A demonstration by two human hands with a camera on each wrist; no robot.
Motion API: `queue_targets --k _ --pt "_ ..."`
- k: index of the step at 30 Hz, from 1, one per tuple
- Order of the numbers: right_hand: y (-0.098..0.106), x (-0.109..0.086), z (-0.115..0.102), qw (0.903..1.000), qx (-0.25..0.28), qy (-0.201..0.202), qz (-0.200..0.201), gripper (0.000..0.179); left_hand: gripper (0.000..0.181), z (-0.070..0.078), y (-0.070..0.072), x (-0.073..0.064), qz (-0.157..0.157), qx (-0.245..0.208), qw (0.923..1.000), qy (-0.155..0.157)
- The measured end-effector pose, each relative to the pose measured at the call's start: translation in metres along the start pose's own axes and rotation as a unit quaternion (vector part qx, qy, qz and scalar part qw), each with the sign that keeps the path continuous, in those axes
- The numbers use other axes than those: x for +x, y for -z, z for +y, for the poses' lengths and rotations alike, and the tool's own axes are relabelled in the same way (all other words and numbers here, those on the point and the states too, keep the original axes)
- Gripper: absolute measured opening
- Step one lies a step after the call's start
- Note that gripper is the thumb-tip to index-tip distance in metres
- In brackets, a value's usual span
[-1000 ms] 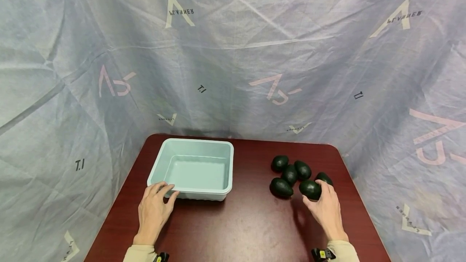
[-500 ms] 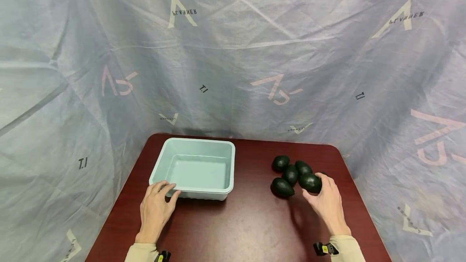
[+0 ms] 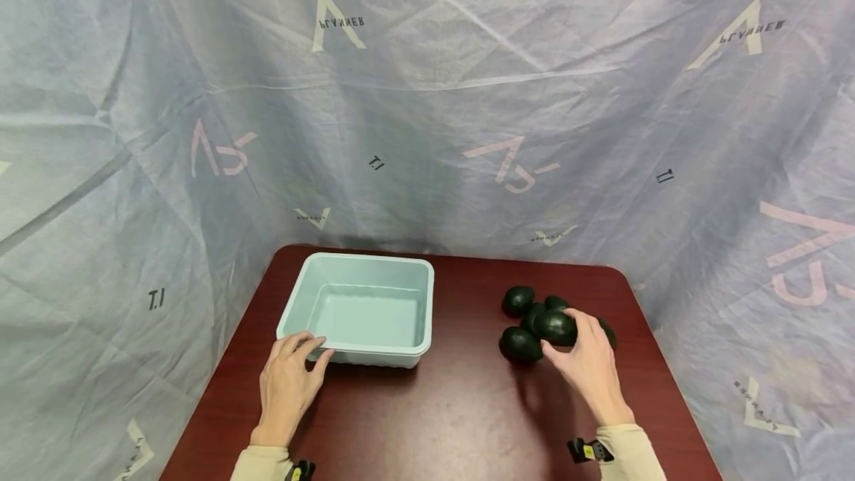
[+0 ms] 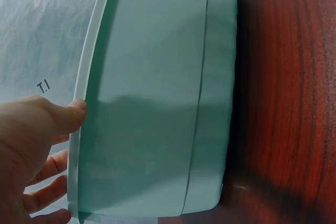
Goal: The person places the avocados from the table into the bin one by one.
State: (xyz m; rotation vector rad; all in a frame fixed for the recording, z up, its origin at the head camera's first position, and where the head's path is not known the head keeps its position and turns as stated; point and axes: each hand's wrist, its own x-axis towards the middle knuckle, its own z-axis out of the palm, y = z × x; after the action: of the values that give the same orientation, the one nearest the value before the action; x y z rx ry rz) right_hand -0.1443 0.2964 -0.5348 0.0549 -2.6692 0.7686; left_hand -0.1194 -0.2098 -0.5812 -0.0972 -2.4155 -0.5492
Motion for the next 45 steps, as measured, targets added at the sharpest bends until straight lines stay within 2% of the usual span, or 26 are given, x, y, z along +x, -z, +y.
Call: queue_targets --k 8,27,36,45 --pt "-0.003 0.003 -0.011 0.9998 0.014 0.010 -0.013 0.072 0.032 0.001 0.001 0.001 0.004 0.000 1.0000 -0.003" --pt "-0.018 0.010 -0.037 0.9973 0.014 0.072 -0.003 0.071 0.031 0.001 0.000 0.001 0.003 -0.001 1.0000 0.002" --pt "-0.021 0.012 -0.053 0.9965 0.025 0.075 -0.027 0.071 0.031 0.000 0.000 0.001 0.004 -0.004 1.0000 0.005" --pt "-0.030 0.011 -0.067 0.9926 0.017 0.113 -0.042 0.071 0.030 -0.002 -0.002 -0.002 0.004 -0.010 0.9999 0.010"
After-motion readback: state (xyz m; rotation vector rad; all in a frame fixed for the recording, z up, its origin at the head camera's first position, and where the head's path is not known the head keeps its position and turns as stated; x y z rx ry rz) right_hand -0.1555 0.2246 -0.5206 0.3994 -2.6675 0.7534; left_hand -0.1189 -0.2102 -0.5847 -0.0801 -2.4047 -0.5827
